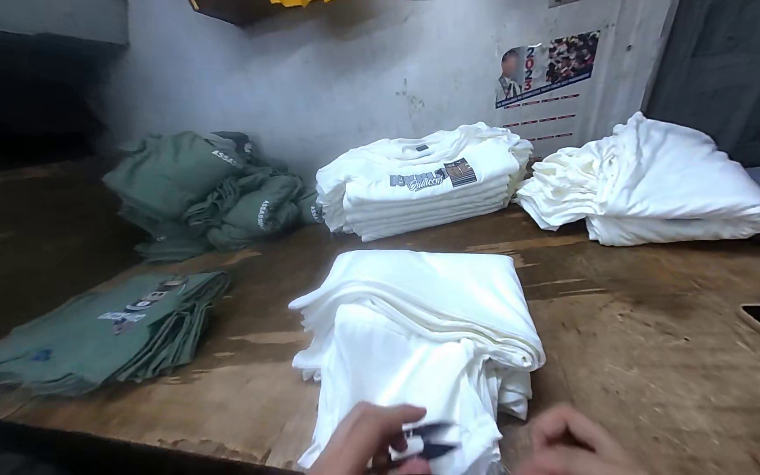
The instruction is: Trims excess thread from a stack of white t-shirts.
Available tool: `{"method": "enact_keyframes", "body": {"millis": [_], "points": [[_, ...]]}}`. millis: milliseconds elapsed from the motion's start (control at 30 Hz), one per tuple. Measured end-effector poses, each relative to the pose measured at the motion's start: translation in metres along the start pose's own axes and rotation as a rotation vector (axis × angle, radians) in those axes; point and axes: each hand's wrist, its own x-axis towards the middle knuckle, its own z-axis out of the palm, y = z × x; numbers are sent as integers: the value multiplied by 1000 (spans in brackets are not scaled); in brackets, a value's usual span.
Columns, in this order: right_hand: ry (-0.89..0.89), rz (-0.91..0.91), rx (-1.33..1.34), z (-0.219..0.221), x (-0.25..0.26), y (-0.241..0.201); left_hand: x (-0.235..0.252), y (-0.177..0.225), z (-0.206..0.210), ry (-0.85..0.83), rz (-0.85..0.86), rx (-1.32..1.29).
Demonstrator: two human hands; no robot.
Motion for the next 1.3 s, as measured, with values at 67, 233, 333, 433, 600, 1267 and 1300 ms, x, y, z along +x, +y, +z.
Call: {"method": "enact_keyframes", "body": {"millis": [67,233,333,433,600,1267,1300], "points": [[89,-40,-64,22,18,3,9,3,20,127,-75,-49],[231,-47,148,40,17,19,9,-21,51,203,-91,-23],[229,60,417,25,2,23,4,-27,46,173,-42,-30],[263,158,617,22,0,28,9,-20,38,121,22,58],[342,225,838,35,9,26,20,7,25,44,173,352],[351,-139,-148,39,-6,32,-6,-11,46,132,170,305],[373,-141,-157,40,-5,33,-10,-16,47,97,153,303]]}}
